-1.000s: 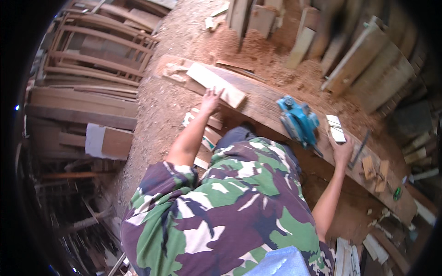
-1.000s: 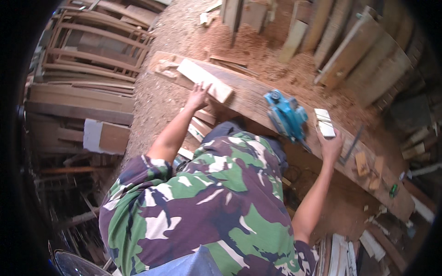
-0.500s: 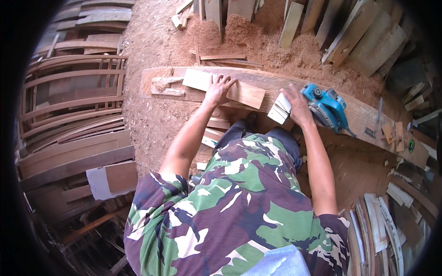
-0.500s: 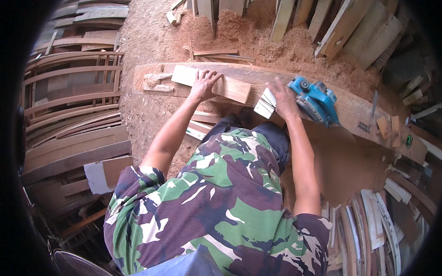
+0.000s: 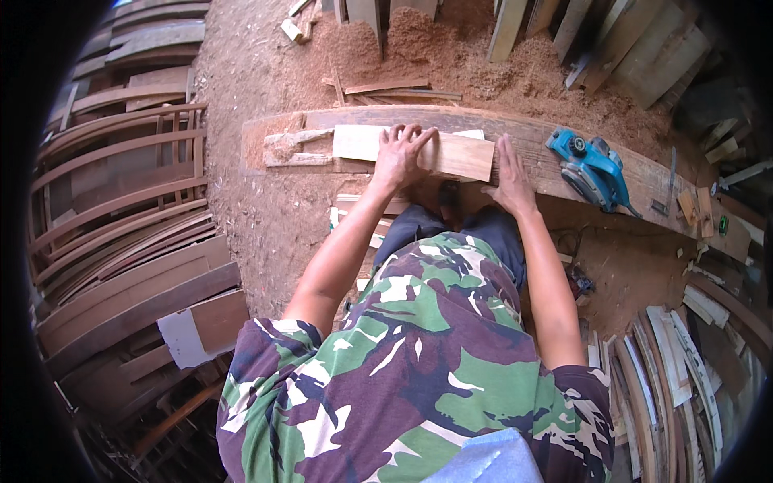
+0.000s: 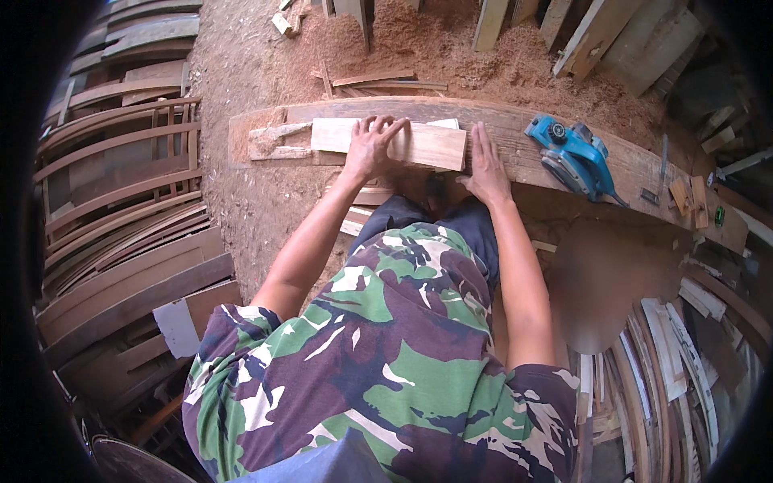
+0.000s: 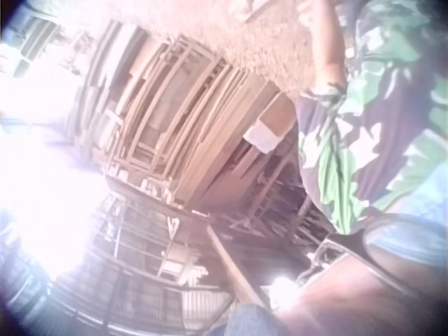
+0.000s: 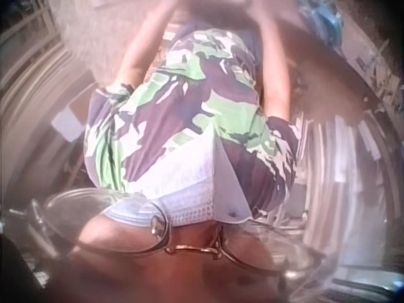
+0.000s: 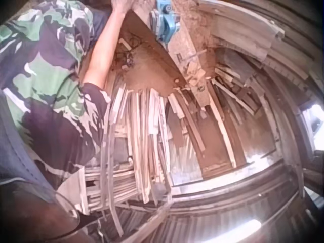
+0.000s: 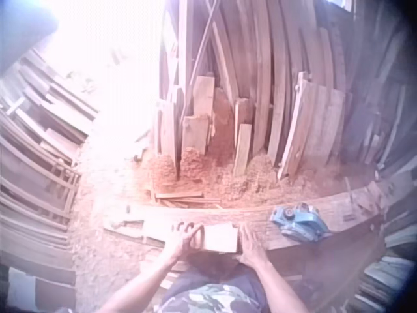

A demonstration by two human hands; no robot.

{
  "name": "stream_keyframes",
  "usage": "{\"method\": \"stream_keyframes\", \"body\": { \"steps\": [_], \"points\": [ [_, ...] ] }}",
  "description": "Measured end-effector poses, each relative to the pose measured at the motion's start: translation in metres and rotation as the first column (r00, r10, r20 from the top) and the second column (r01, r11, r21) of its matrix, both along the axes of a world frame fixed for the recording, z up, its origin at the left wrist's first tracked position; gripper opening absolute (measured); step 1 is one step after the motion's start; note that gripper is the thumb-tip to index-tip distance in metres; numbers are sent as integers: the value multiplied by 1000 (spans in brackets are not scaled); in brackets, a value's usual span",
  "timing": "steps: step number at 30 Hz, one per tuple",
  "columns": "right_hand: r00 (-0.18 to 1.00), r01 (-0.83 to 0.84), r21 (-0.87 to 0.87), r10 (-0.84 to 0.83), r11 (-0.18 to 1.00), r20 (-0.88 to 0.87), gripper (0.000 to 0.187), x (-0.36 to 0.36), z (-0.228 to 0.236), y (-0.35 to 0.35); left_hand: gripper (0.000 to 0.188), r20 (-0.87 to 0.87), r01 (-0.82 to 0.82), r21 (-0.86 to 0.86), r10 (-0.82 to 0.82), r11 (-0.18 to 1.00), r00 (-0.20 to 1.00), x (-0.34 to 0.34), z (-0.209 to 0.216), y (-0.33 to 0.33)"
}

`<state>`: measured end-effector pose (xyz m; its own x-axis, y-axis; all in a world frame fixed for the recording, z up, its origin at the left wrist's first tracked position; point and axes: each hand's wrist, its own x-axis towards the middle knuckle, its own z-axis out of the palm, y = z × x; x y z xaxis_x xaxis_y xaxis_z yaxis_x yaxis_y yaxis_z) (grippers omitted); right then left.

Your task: The person uses an electric planer to smooth wooden planks, measures wood with a square ruler, and cuts a piece of wood using a circular saw on a workbench.

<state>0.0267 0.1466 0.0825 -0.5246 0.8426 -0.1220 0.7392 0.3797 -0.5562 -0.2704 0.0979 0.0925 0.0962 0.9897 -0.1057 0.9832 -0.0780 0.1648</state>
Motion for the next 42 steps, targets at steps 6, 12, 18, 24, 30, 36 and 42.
{"method": "stream_keyframes", "body": {
  "steps": [6,12,18,24,30,36,42],
  "points": [
    [942,251,415,-319,874,103,73,35,54,5,79,-58,-12,74,17,997,998,-1,-18,-15],
    [742,483,585,-659,651,120,74,134,51,55,97,-1,27,39,-27,999,1000,29,-11,-5],
    [776,594,122,-606,795,174,60,177,60,88,106,41,14,-37,-13,999,999,25,-13,-33],
    [749,591,276,-643,758,163,57,202,38,116,115,16,96,9,-96,995,995,63,-10,-46],
    [604,796,203,-773,570,-194,61,318,16,107,85,-339,311,-14,-297,950,893,66,-55,1],
    [584,788,531,-654,313,-481,26,287,15,-16,103,-185,168,-143,-193,975,964,51,-17,-25],
    [91,986,-148,-994,81,63,27,369,-231,-192,106,-532,31,-220,-146,975,834,93,-24,-28]
  ]
}}
